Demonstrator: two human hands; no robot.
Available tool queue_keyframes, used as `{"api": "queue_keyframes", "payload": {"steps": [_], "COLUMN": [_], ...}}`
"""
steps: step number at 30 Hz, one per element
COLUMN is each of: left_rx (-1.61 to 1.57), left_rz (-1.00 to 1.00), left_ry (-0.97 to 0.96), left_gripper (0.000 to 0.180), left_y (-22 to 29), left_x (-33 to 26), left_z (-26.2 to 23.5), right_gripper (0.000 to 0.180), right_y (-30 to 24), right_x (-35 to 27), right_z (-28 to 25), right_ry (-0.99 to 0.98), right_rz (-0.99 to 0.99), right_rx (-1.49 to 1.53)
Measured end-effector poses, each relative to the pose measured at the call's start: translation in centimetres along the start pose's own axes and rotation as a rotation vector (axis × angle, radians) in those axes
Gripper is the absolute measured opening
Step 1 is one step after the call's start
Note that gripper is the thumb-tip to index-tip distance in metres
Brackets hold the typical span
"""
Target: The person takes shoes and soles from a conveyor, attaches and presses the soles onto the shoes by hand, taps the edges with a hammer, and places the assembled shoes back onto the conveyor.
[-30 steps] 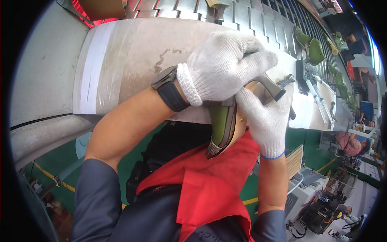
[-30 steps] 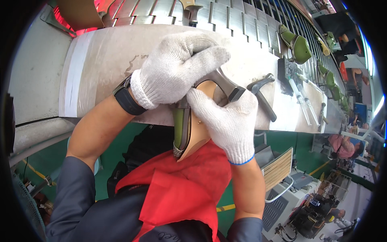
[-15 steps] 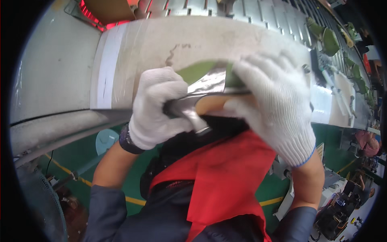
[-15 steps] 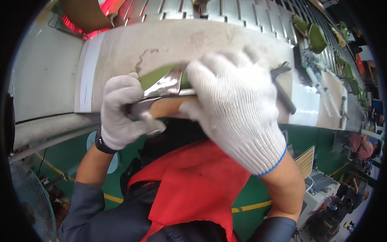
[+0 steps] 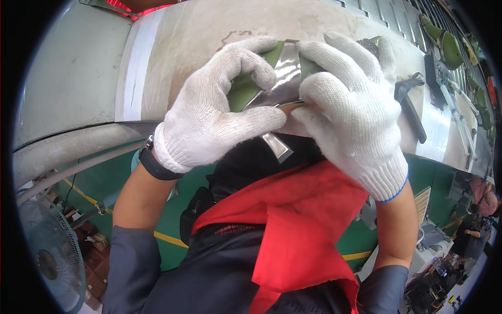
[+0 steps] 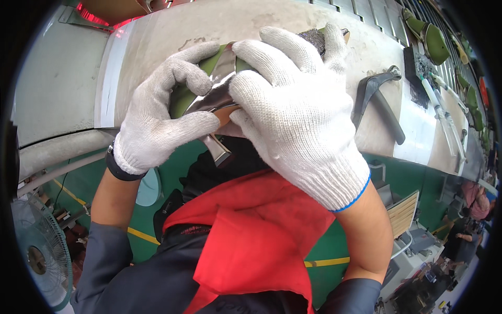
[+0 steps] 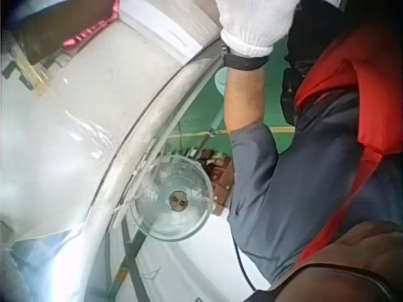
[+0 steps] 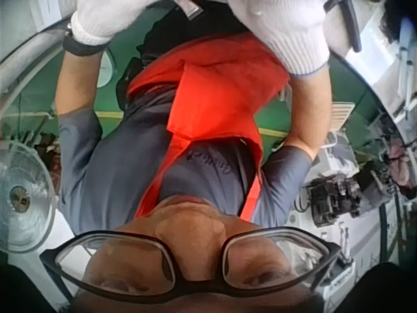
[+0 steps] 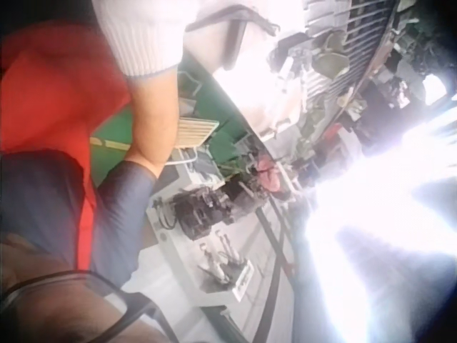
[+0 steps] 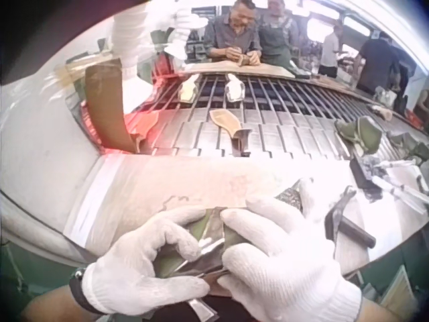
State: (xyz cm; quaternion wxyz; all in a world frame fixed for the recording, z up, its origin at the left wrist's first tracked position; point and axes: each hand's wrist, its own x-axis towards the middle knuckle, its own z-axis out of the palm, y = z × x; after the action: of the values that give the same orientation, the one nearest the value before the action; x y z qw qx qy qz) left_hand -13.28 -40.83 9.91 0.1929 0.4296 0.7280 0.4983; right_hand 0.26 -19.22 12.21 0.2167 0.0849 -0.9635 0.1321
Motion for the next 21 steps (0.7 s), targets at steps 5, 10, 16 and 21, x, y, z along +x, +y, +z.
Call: {"api": "queue_keyframes", "payload": {"steps": [5,10,16,21], "left_rx": [0.097,0.092,0.15,0.2], "left_rz": [-0.041,-0.121,-0.235,-0.128], "left_ry": [-0.056,-0.116,-0.041,-0.017], "left_gripper": [0.044,0.042,0.048,0.058], "left_y": [0.5,1.1,2.5,2.0], "left_x": [0.6,1.4,2.4,2.2], "left_z": [-0.5,-0.7,0.9,0.4], "right_gripper": [0.026,0.022,0.018,0.036], "right_y": [-0.3,-0.5,-1.0,1.9], "right_x": [0.2,0.7,1.4,0.2], "right_z": [-0.3,-1.1,-0.6,-0.7], "right_ry": [-0.037,-0.063,-0.08,-0.007], "right_rz": [0.052,0.054,0.104,0.006], "right_rx": [0.083,0.058,0.045,0.043]}}
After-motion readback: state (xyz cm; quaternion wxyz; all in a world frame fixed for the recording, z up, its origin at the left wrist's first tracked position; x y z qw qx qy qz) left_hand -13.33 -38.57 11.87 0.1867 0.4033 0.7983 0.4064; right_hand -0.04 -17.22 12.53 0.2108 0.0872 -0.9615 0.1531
